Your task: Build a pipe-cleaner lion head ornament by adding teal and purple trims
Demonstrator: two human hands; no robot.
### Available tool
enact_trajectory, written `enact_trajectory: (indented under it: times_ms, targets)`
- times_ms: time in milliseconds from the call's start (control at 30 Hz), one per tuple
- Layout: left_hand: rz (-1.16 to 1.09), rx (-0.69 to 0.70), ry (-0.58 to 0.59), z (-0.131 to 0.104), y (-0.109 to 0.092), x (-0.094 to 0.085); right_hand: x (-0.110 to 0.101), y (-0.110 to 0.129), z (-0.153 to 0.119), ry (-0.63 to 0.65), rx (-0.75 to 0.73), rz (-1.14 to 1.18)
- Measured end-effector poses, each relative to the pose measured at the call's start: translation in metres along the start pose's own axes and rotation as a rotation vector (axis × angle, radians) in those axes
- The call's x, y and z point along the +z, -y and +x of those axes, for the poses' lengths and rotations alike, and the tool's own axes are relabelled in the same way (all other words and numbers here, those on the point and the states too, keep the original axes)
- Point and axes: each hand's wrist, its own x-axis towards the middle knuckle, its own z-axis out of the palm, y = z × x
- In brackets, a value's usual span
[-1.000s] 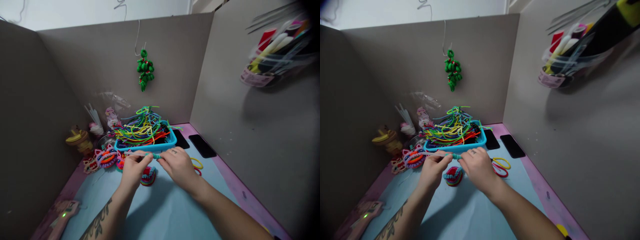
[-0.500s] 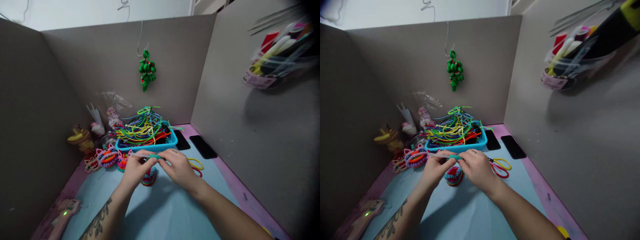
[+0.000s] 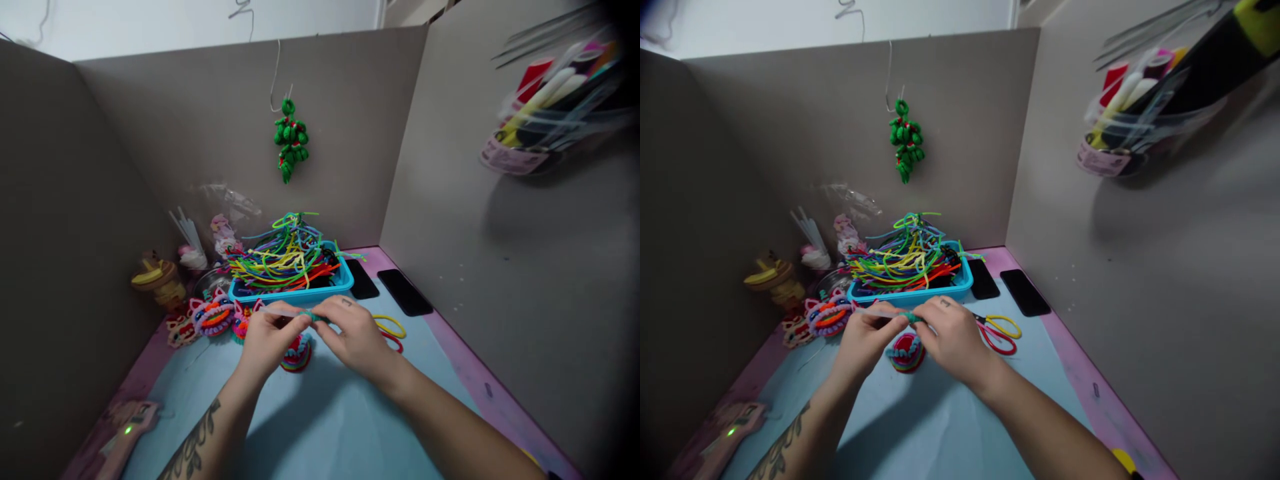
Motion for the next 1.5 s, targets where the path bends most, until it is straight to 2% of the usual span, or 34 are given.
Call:
enact_trajectory:
  times_ms: [167,300,400,500,567,700,833,967,1133,1267,1500]
  targets:
    - [0.106,0.031,0.040,-0.001,-0.004,-0.001,0.001,0.001,-0.002,-0.032,-0.013,-0.042]
    - [0.160,0.055,0.066,-0.001,-0.008,-0.003,-0.001,0.001,0.001,-0.015,0.186,0.081]
    - [0.193,0.123,0.055,-0.001,-0.010,-0.005,-0.005,0.000,0.005,0.124,0.347,0.274]
    - [0.224,0.203,0.080,0.000,-0.011,-0.010,-0.007,-0.002,0.007,0.320,0.418,0.455]
    - [0.274,0.219,0.087,0.002,-0.012,-0.014,-0.008,-0.004,0.008,0.353,0.459,0.529]
    - [0.360,0.199,0.052,0.004,-0.011,-0.018,-0.007,-0.009,0.007,0.217,0.560,0.695]
    - [0.337,0.152,0.066,0.002,-0.010,-0.016,-0.005,-0.012,0.007,0.087,0.587,0.685]
    - [0.195,0.032,0.104,-0.001,-0.013,-0.010,-0.002,-0.012,0.007,0.048,0.579,0.561]
    - [0.090,-0.018,0.112,-0.003,-0.017,-0.008,0.001,-0.009,0.007,-0.037,0.495,0.390]
    - [0.059,-0.037,0.123,-0.003,-0.018,-0.006,0.002,-0.008,0.007,-0.089,0.500,0.374]
    - [0.076,-0.033,0.151,-0.004,-0.016,-0.004,0.003,-0.010,0.007,-0.096,0.555,0.380]
